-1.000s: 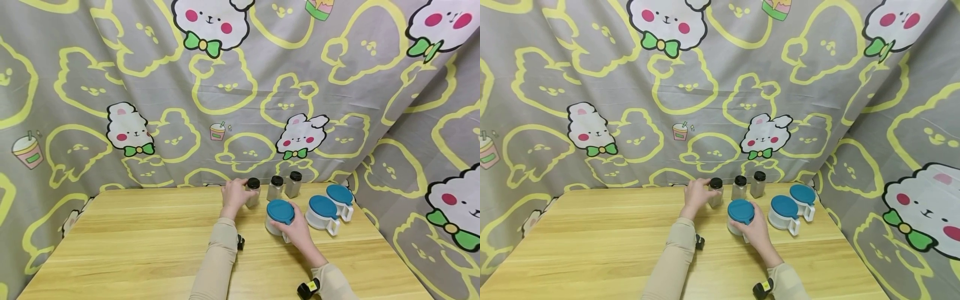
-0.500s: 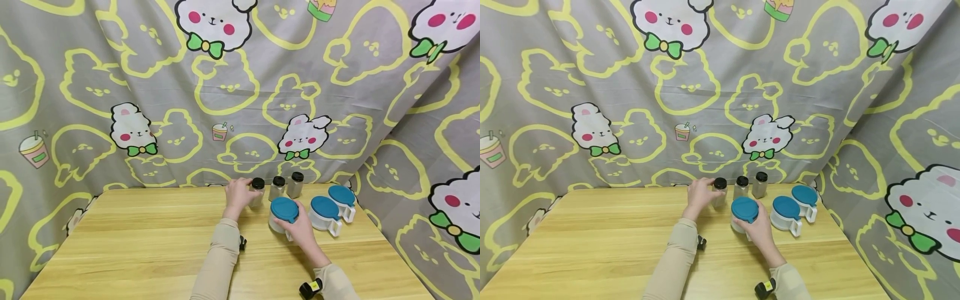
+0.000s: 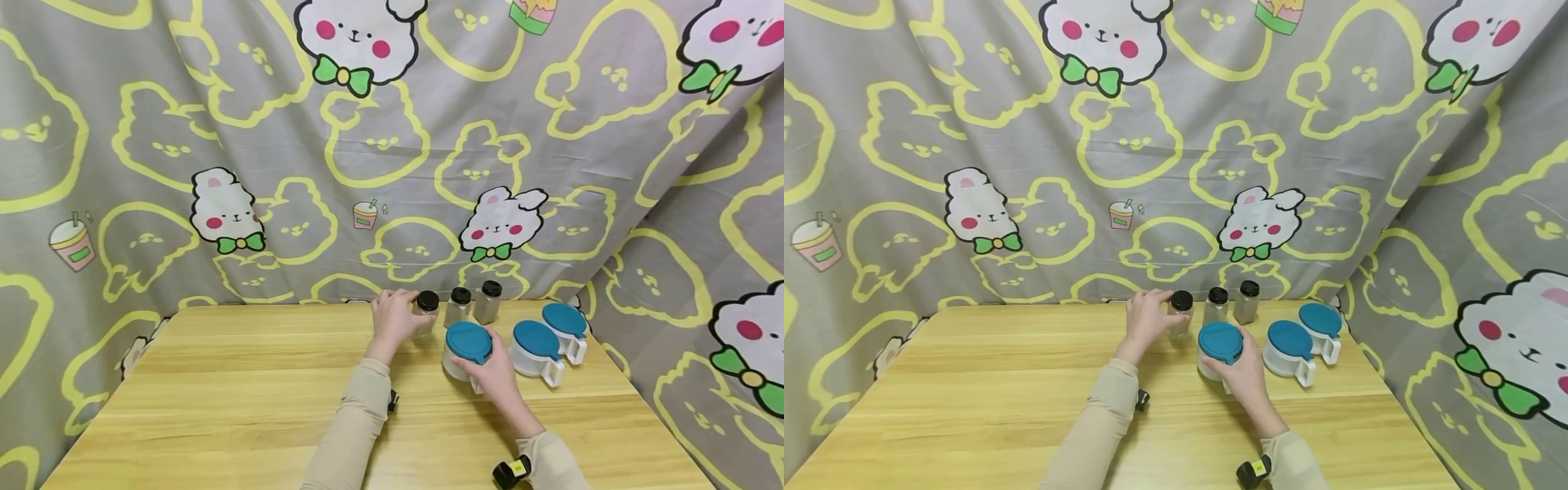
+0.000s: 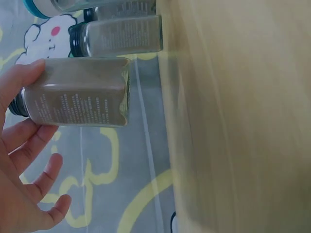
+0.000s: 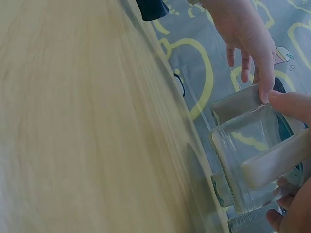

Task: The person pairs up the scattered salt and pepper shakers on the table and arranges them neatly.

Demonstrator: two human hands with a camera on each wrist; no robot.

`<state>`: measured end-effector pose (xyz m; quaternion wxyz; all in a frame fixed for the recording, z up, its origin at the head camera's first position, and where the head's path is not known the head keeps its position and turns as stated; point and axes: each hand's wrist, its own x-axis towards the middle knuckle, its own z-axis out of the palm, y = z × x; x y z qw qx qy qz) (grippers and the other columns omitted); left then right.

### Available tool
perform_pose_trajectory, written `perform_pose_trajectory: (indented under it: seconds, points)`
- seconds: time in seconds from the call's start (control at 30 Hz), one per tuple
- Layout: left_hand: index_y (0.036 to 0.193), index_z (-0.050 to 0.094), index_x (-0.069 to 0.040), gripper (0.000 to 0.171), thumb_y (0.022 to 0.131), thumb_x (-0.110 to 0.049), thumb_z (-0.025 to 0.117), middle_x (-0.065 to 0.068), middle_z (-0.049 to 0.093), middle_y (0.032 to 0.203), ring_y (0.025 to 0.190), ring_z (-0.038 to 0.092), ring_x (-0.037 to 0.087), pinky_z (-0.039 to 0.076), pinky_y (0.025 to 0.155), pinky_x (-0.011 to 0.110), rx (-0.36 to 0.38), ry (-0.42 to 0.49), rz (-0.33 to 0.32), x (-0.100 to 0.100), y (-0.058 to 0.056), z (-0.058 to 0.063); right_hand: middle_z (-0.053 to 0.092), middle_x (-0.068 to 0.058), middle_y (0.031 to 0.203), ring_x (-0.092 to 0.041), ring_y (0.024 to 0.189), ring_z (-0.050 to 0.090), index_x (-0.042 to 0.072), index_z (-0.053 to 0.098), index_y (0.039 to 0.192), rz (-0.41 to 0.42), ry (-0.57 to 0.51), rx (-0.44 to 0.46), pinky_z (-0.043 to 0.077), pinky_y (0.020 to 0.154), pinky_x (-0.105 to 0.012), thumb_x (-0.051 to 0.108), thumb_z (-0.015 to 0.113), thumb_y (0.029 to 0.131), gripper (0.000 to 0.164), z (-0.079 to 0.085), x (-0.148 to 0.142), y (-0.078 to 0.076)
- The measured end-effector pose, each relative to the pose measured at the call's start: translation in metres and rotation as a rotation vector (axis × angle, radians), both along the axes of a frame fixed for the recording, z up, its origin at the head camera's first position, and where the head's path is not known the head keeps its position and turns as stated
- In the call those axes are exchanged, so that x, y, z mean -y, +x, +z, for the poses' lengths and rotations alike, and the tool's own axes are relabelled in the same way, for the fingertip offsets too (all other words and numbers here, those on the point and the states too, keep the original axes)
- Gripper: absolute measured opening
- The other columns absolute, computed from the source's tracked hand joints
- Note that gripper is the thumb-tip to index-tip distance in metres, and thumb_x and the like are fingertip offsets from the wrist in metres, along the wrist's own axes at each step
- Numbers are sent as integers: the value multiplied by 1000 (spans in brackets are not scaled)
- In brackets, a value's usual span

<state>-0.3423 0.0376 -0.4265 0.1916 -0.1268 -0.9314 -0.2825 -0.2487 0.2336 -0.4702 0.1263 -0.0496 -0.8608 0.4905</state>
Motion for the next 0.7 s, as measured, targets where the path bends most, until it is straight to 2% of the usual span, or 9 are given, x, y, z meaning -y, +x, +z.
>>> perform_pose_trajectory:
  seconds: [0.23,0.7]
  points:
    - [120,70,-23,61,71,-57,78,-3,69,120,112,53,24,36,101,49,-30,-43,0,9,6,5,39,-25,148,-44,133,43,5,28,150,5,10,-4,39,106,-60,38,85,73,102,3,4,3]
    - [122,69,-21,63,70,-57,79,-3,69,120,116,52,25,35,104,51,-64,-63,-5,30,22,13,37,-25,149,-44,134,41,5,27,150,11,14,4,37,108,-61,39,84,74,101,9,10,8]
